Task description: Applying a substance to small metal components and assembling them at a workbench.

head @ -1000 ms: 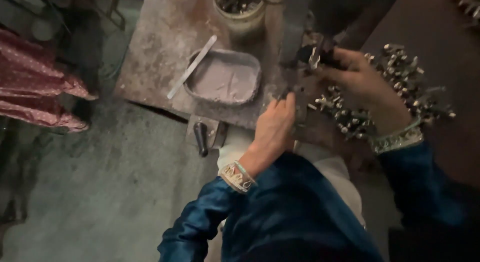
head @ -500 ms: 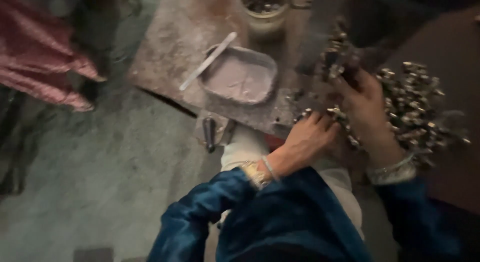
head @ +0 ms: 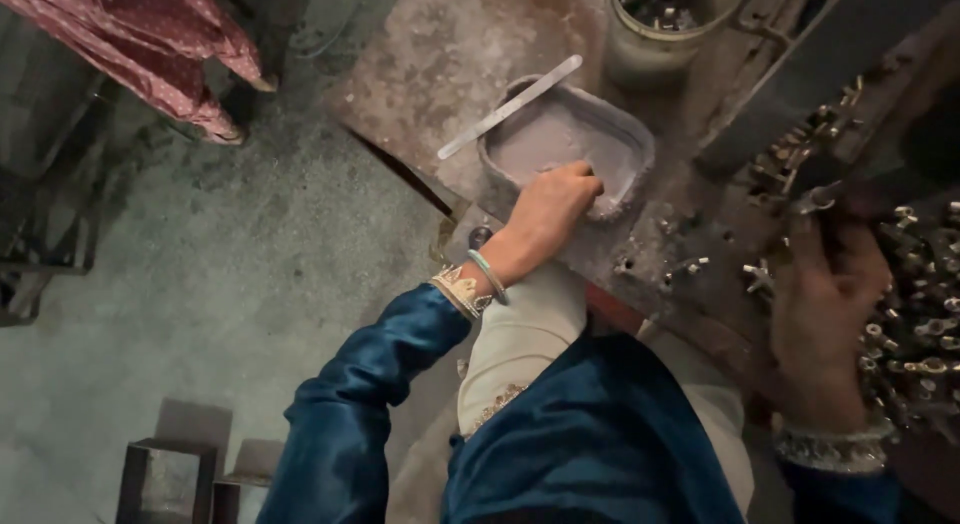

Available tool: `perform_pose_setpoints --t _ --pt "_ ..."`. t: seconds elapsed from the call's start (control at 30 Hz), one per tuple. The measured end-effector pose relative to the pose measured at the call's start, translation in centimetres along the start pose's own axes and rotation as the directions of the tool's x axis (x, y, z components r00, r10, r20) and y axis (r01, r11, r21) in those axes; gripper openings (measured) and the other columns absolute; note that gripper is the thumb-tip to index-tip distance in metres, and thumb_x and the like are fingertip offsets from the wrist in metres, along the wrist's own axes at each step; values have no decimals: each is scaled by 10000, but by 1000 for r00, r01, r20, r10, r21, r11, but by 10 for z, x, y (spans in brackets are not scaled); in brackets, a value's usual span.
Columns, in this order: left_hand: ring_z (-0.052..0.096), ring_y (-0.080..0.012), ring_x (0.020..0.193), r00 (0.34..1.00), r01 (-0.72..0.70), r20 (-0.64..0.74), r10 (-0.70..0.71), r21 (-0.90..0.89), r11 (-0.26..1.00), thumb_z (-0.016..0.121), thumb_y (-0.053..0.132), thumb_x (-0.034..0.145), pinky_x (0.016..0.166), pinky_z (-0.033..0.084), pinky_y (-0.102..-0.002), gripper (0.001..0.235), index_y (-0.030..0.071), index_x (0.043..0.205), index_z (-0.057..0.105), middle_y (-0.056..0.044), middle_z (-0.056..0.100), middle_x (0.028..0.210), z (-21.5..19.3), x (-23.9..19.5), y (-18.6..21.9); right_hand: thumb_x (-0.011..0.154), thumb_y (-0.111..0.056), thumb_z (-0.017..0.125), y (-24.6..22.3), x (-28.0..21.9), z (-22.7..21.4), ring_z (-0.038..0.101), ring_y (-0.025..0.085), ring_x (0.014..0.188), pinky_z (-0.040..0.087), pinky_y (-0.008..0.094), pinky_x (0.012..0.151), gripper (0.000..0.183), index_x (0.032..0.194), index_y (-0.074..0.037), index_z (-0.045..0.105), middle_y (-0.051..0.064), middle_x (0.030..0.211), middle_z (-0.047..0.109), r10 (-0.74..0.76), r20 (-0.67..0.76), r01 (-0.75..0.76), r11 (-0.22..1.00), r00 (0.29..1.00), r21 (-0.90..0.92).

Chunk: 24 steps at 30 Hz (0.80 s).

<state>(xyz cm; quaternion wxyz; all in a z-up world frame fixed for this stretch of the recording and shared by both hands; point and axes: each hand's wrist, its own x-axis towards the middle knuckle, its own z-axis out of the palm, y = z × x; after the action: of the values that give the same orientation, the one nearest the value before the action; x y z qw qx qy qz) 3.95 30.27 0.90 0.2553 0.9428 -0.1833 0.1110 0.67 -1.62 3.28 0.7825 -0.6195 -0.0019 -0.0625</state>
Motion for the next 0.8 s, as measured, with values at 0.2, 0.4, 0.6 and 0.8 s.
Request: perform_pose_setpoints --t 0.2,0.4,0.6,0.8 --pt "692 -399 822 999 17 46 -15 -48 999 727 89 699 689 545 -498 104 86 803 731 -169 694 836 0 13 4 1163 -87 664 -38 -5 32 629 97 938 536 277 836 114 1227 -11 608 -2 1106 659 14 -21 -15 996 1000 -83" --pt "807 -185 810 968 208 234 -88 -556 805 824 111 809 744 621 -297 191 74 995 808 -97 824 933 -23 22 -26 1123 -143 670 -56 -8 40 620 76 879 476 233 701 173 1266 -64 616 -31 1081 671 127 -152 -158 964 980 -212" --pt "741 -129 879 881 471 445 -160 -858 206 784 118 879 774 594 -275 252 1 1101 761 -81 788 998 -27 -4 -12 1103 -105 696 -41 -3 32 651 100 864 539 261 714 126 1182 -61 609 -9 1052 674 83 -85 -83 997 993 1" --pt "745 -136 892 907 323 177 -382 -874 364 790 90 905 791 603 -272 211 2 1096 776 -92 803 987 43 -64 72 945 -87 657 -70 -5 72 636 1 773 522 185 640 179 1113 -146 634 -92 950 686 209 -295 -201 978 932 58"
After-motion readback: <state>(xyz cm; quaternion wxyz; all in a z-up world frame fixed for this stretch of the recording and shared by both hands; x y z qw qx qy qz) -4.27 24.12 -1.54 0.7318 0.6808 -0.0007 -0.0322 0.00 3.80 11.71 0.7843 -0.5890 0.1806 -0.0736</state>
